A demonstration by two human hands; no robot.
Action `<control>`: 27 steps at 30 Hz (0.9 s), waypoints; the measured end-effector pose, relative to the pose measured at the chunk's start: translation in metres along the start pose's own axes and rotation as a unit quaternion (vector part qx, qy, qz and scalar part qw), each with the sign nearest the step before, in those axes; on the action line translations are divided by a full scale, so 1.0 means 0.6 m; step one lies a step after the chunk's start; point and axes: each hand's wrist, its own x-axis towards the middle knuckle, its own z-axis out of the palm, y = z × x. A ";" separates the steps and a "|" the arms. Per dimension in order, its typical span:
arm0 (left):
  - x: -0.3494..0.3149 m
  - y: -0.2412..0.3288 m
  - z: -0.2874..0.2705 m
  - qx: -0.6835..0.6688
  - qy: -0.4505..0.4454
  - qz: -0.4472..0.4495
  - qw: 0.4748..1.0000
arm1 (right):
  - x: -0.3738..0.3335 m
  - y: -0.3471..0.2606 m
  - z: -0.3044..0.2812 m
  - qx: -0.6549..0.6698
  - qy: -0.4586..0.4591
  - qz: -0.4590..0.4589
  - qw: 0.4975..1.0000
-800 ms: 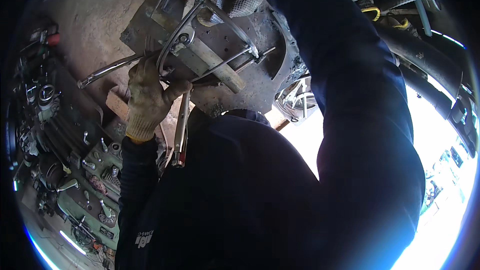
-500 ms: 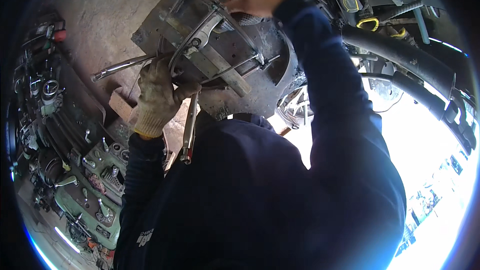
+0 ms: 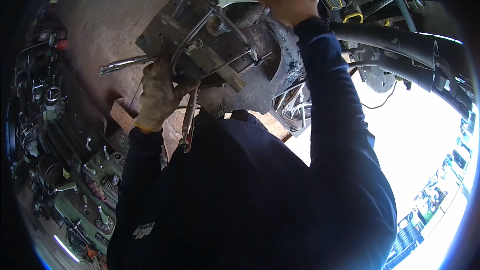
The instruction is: The person grinds a metal structure using an angle grinder, then manipulates metal components with pliers and a hammer to assemble a circular frame on a workbench.
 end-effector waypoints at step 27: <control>-0.050 -0.260 -0.075 -0.313 -0.091 0.281 0.903 | -0.430 -0.512 -0.038 0.902 0.059 0.307 0.297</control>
